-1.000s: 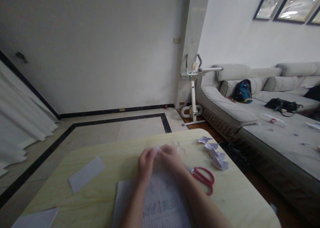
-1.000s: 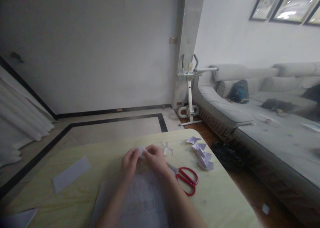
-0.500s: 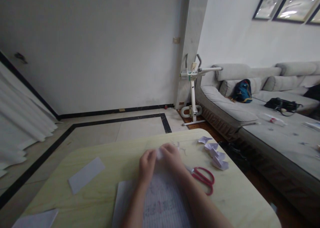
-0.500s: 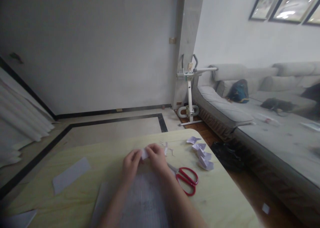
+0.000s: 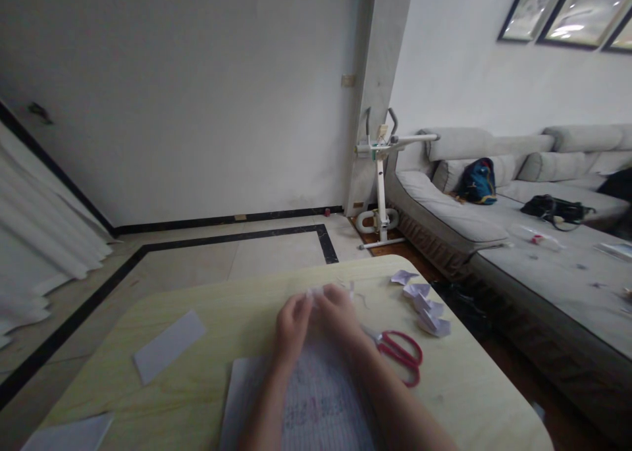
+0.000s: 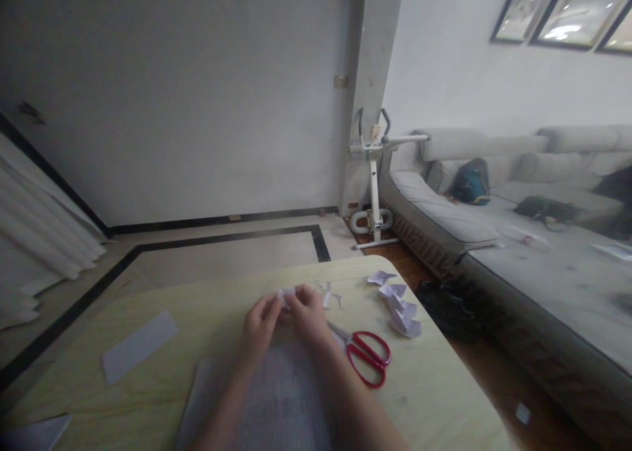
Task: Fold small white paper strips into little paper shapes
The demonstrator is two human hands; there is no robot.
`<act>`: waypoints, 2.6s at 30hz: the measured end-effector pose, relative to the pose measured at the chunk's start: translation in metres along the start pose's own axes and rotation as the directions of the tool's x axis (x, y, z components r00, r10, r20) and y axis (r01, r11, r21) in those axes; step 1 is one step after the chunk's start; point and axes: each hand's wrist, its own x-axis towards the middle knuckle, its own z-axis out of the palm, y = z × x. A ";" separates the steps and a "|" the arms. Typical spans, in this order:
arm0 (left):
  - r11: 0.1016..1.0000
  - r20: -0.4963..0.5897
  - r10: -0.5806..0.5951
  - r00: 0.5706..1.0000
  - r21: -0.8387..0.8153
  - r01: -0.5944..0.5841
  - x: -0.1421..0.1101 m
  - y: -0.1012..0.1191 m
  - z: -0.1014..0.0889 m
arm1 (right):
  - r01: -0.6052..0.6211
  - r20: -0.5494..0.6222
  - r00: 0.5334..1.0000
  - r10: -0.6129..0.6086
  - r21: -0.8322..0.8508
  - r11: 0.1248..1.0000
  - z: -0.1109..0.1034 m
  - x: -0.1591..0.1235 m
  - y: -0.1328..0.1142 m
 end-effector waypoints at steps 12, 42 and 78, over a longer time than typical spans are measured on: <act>0.997 -0.014 0.048 0.999 0.063 -0.047 -0.001 -0.005 0.001 | 0.056 -0.048 0.997 -0.065 -0.170 0.984 -0.001 0.003 0.003; 0.991 0.012 -0.068 0.998 -0.118 0.069 -0.001 0.000 0.002 | -0.007 -0.071 0.997 0.008 0.004 1.000 -0.008 0.007 0.007; 0.989 -0.010 0.083 0.997 0.123 -0.081 -0.002 -0.004 0.003 | -0.075 0.112 0.992 0.063 0.104 0.992 -0.006 0.003 -0.001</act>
